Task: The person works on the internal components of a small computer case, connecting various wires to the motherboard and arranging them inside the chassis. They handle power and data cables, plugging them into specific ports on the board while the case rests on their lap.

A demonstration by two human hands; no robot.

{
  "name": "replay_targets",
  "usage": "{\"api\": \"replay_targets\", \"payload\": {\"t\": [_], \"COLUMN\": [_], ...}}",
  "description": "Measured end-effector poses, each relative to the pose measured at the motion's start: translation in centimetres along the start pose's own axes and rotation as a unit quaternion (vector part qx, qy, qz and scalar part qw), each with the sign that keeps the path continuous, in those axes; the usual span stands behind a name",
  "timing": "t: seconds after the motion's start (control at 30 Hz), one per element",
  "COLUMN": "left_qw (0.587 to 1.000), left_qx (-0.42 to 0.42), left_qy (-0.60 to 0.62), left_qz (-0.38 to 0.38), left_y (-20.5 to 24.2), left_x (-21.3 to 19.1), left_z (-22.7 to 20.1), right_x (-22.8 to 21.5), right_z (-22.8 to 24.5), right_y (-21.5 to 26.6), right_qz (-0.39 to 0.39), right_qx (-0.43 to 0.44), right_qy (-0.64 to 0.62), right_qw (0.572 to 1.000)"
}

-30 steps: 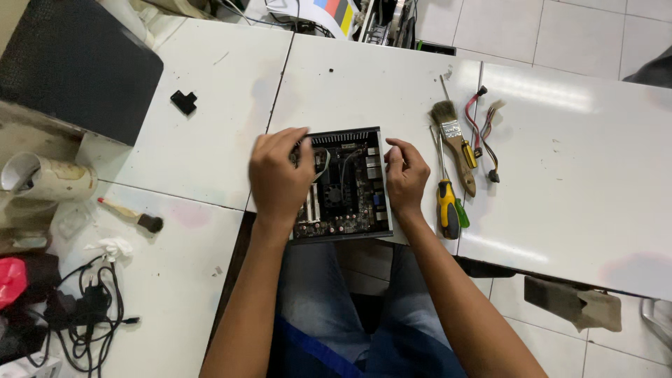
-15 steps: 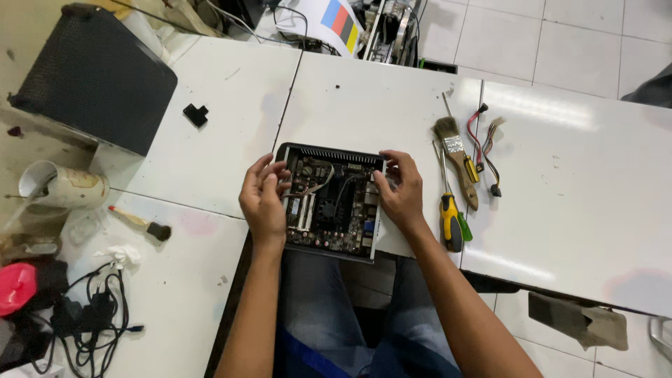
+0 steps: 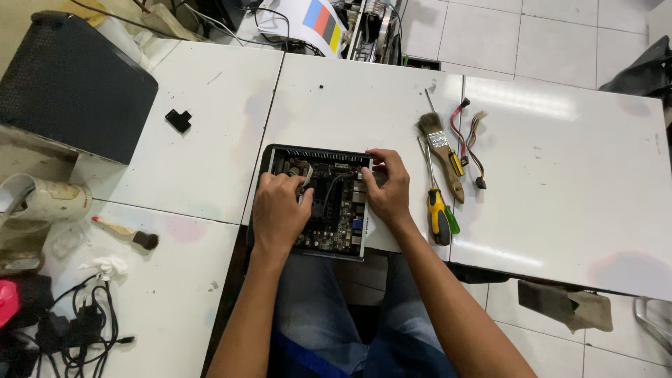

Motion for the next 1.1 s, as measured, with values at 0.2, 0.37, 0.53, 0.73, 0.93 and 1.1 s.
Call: {"api": "replay_targets", "payload": {"t": [0.2,0.37,0.53,0.73,0.93,1.1], "left_qw": [0.999,0.996,0.995,0.997,0.997,0.996], "left_qx": [0.026,0.031,0.055,0.047,0.038,0.045], "left_qy": [0.031,0.023,0.017,0.027,0.026,0.021], "left_qz": [-0.028,-0.080,-0.076,-0.054,-0.065,-0.076], "left_y": [4.5,5.0,3.5,3.0,3.1,3.1], "left_x": [-3.1,-2.5,-2.8,-2.3,-2.3,-2.2], "left_z": [-4.8,-4.7,-4.0,-3.5,-3.6,-3.4], "right_x": [0.0,-0.1,0.0,-0.2,-0.2,-0.2], "right_z": [-0.2,-0.3,-0.9,-0.9,-0.9,-0.6], "right_y": [0.1,0.3,0.4,0.4,0.5,0.4], "right_qz": [-0.006,-0.022,-0.052,-0.064,-0.065,-0.067], "right_qx": [-0.008,-0.022,-0.028,-0.024,-0.030,-0.034], "right_qy": [0.008,0.008,0.016,0.024,0.027,0.029], "right_qw": [1.000,0.999,0.998,0.997,0.997,0.997]}}
Point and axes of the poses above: each hand's wrist, its own y-axis away from the middle knuckle, its own x-axis out of the palm, z = x × y, the point moved 6 cm from there along -y, towards the middle knuckle, and after that the axes turned 8 degrees about x, right-handed, at the moved point
